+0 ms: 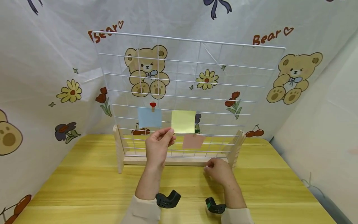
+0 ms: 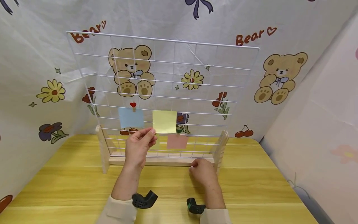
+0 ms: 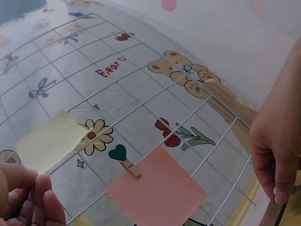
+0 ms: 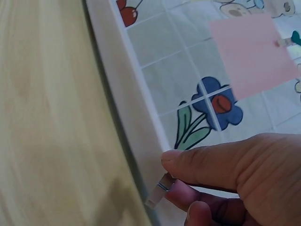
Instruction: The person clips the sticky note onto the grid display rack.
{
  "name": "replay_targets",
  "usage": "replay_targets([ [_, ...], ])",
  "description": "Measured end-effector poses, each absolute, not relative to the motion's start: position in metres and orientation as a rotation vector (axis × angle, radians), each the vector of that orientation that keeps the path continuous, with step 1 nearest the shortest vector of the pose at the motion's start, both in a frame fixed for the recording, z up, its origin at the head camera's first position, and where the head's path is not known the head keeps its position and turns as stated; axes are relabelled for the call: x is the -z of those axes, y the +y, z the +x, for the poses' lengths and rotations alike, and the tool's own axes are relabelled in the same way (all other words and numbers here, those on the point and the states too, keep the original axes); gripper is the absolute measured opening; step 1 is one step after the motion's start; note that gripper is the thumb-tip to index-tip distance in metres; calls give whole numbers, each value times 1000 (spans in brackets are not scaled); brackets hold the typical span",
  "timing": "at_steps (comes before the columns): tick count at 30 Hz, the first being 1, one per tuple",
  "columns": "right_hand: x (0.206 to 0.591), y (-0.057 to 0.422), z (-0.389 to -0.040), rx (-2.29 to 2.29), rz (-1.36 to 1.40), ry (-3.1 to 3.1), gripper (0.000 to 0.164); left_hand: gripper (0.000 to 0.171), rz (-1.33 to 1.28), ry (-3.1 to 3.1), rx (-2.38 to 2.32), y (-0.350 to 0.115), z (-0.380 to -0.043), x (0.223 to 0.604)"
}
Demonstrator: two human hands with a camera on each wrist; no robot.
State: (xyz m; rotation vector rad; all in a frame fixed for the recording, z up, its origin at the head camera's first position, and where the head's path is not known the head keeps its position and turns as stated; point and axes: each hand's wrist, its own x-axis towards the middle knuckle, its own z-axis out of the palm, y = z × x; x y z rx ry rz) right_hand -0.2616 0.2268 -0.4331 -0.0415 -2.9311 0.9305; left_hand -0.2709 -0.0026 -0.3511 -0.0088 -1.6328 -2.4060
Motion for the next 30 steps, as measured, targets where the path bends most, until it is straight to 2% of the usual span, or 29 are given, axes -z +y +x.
replay_targets([
  [20,393,217,-247,-1117,110,-2849,4,23,37,-1609,2404,-3,-275,354],
  [30,381,208,-239,-1115,135,-2793,10,24,26,-1588,2424,-3,-277,356],
])
